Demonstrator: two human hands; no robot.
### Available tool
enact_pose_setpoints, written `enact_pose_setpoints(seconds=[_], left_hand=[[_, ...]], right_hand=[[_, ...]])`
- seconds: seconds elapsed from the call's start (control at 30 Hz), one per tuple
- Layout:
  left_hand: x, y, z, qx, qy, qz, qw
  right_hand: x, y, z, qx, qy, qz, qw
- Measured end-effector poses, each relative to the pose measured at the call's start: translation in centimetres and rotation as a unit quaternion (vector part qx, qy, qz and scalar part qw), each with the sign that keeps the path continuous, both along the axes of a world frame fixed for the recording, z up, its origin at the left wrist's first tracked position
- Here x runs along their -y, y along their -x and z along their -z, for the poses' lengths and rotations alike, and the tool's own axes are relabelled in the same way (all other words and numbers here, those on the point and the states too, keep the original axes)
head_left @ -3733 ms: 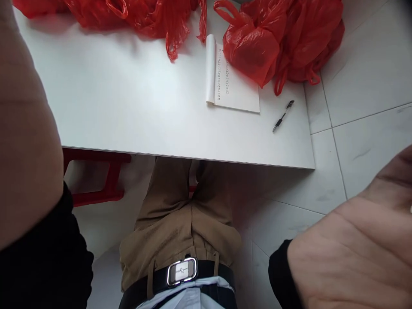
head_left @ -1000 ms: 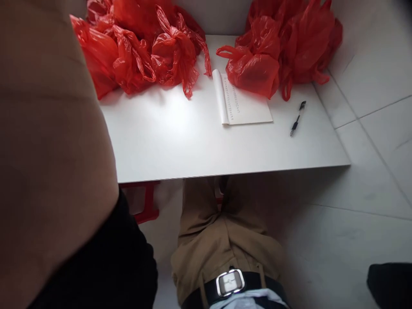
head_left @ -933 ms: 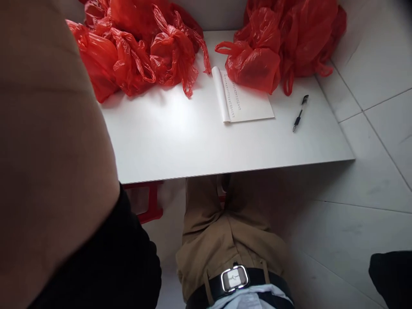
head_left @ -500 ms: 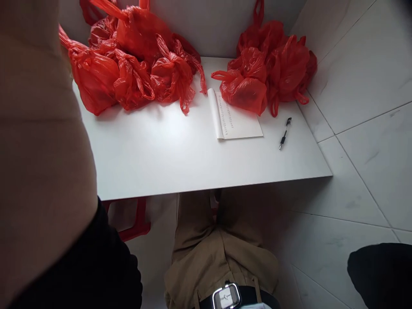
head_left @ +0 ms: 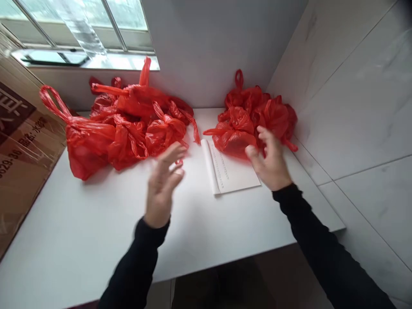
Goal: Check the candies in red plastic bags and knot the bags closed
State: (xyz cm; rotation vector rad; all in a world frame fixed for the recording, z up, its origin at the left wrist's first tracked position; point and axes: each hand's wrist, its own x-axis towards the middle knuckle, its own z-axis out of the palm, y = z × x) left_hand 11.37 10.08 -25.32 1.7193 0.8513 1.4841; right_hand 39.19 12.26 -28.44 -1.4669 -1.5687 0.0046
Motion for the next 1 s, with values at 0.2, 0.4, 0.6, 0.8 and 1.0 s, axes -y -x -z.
enact_pose_setpoints(seconds=[0.2,0.4,0.6,0.8,1.0], left_hand=[[-2.8,-2.8,6.4,-0.170,-0.004,-0.015,0.985],[-4.3,-2.7,5.8,-0.143,0.041,-0.086,0.985],[-4.8,-1.5,4.8,-0.036,0.143,-0.069,0.987],[2.1,1.3,4.5,-0.011,0.222,-0.130,0.966],[12.6,6.4,6.4,-0.064,0.270,-0.164,0.947]], right_hand=[[-3.1,2.9,2.9,-0.013,0.022,-0.018,1.000],[-1.6,6.7,0.8,-0.042,-0.051,-0.089,0.994],[2.4,10.8,0.6,-0.013,-0.004,-0.308,0.951],[9.2,9.7,0.2,-0.069,0.079,-0.309,0.945],[12.2,8.9,-0.5,0.006,0.137,-0.235,0.962]])
